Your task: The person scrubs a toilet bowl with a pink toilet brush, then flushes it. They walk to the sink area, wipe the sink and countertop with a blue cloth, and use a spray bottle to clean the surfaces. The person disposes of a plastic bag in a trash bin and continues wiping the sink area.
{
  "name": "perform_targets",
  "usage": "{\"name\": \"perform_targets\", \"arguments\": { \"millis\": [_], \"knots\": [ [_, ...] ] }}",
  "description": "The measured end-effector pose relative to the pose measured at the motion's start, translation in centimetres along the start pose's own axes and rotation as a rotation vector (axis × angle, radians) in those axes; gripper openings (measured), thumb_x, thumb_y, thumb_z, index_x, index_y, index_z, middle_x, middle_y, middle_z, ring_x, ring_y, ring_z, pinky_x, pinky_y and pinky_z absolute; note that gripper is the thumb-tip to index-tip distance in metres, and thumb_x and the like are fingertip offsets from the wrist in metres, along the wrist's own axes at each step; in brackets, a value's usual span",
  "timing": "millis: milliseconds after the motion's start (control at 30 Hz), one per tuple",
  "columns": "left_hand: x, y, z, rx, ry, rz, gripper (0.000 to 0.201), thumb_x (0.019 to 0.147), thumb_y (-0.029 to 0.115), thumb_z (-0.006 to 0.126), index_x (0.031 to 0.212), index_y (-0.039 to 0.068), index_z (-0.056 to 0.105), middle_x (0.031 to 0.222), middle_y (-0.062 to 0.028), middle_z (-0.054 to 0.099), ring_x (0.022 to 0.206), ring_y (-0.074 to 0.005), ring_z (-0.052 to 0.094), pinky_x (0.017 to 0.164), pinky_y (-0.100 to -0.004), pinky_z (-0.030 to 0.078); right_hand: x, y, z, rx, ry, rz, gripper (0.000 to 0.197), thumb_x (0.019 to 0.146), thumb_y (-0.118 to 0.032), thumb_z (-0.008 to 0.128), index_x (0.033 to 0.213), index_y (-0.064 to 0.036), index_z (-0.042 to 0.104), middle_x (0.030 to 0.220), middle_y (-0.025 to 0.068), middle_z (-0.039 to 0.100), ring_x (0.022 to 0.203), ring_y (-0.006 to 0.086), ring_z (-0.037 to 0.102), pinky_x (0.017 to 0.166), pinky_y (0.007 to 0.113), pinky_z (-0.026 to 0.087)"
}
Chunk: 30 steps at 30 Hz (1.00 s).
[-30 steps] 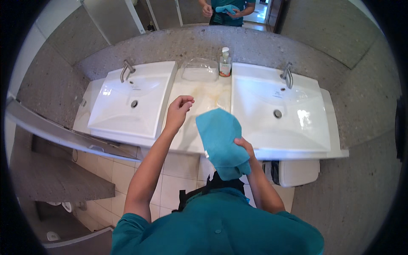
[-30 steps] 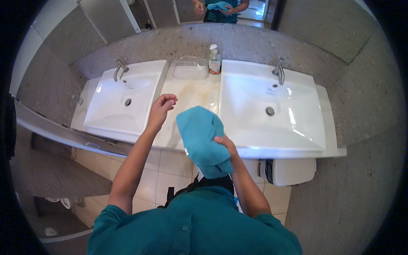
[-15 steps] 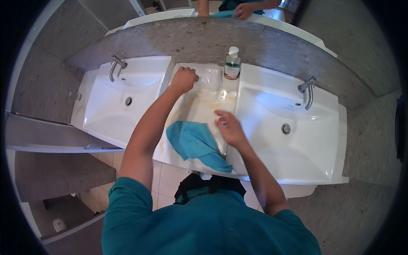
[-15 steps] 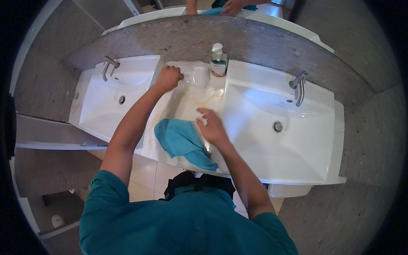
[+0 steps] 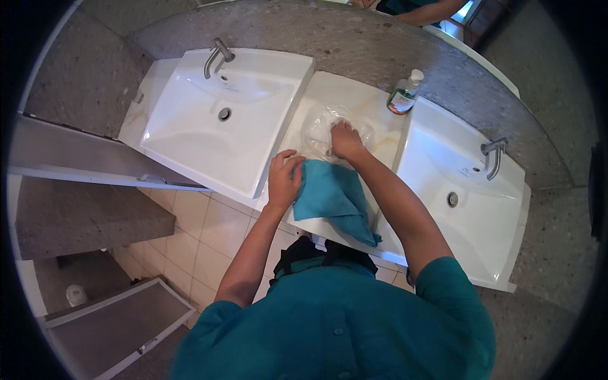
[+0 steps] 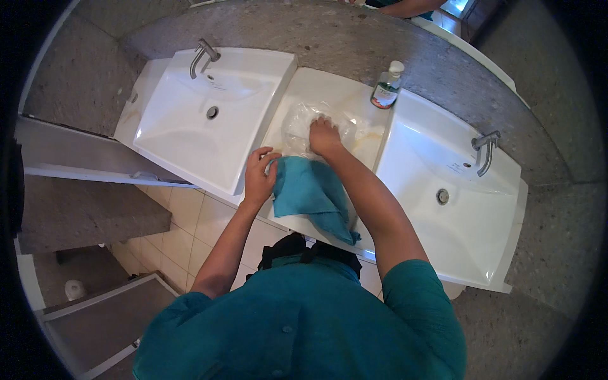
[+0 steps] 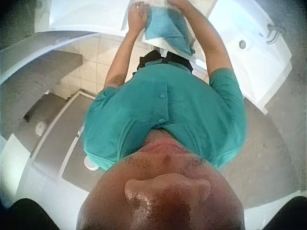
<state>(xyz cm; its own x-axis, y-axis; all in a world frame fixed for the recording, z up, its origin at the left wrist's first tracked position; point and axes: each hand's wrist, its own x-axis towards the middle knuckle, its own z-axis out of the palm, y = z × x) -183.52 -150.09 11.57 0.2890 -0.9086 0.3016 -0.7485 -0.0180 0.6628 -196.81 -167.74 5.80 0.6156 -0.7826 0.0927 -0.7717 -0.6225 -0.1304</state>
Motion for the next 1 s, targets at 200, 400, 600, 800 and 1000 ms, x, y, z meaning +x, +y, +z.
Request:
{"name": "perform_targets", "arguments": {
  "millis": [200, 400, 600, 800, 1000],
  "knots": [
    [1.7, -2.0, -3.3, -0.252, -0.09, -0.06, 0.023, 0.083, 0.006, 0.062, 0.105, 0.005, 0.066, 0.119, -0.0144, 0.058, 0.112, -0.0311, 0.054, 0.096, -0.0387, 0.043, -0.6, 0.7, -2.0, 0.223, -0.155, -0.071, 0.02, 0.08, -0.017, 0.061, 0.091, -0.0018, 0.065, 0.094, 0.0171, 0.066, 0.086, 0.0354, 0.064, 0.076, 0.045, 0.051],
    [7.0, -1.3, -5.4, -0.138, -0.164, 0.381, 0.026, 0.082, 0.012, 0.064, 0.107, 0.005, 0.068, 0.108, -0.0146, 0.065, 0.1, -0.0316, 0.061, 0.09, -0.0381, 0.047, -5.8, -2.1, -10.4, 0.75, -0.138, 0.009, 0.017, 0.077, -0.012, 0.07, 0.09, -0.0029, 0.062, 0.081, 0.0113, 0.064, 0.079, 0.025, 0.064, 0.071, 0.037, 0.05],
    [5.6, -0.3, -7.8, -0.192, -0.342, 0.274, 0.021, 0.086, 0.021, 0.062, 0.097, 0.006, 0.071, 0.094, -0.0143, 0.069, 0.088, -0.0345, 0.062, 0.087, -0.0403, 0.046, -12.6, -0.3, -16.4, 1.78, 0.496, 0.39, 0.019, 0.085, -0.003, 0.068, 0.102, -0.0046, 0.058, 0.088, -0.0002, 0.063, 0.078, 0.0074, 0.059, 0.068, 0.023, 0.046],
    [-2.1, 0.0, -12.6, -0.216, -0.221, -0.031, 0.027, 0.088, 0.018, 0.062, 0.105, -0.002, 0.068, 0.102, -0.0171, 0.07, 0.097, -0.0227, 0.064, 0.092, -0.035, 0.045, -24.6, 12.6, -14.1, 1.215, 1.082, 0.817, 0.041, 0.075, 0.013, 0.041, 0.095, -0.0043, 0.072, 0.097, 0.0043, 0.066, 0.075, 0.0071, 0.053, 0.065, 0.02, 0.042],
    [-6.8, 2.7, -15.0, -0.316, -0.069, -0.302, 0.029, 0.091, 0.018, 0.062, 0.11, -0.005, 0.066, 0.1, -0.0115, 0.069, 0.093, -0.0158, 0.06, 0.087, -0.0282, 0.046, -29.9, 32.7, -15.0, 0.136, 1.175, 1.024, 0.03, 0.085, -0.009, 0.051, 0.108, -0.0079, 0.07, 0.099, 0.0173, 0.066, 0.09, 0.0266, 0.063, 0.087, 0.035, 0.048]
  ]
}}
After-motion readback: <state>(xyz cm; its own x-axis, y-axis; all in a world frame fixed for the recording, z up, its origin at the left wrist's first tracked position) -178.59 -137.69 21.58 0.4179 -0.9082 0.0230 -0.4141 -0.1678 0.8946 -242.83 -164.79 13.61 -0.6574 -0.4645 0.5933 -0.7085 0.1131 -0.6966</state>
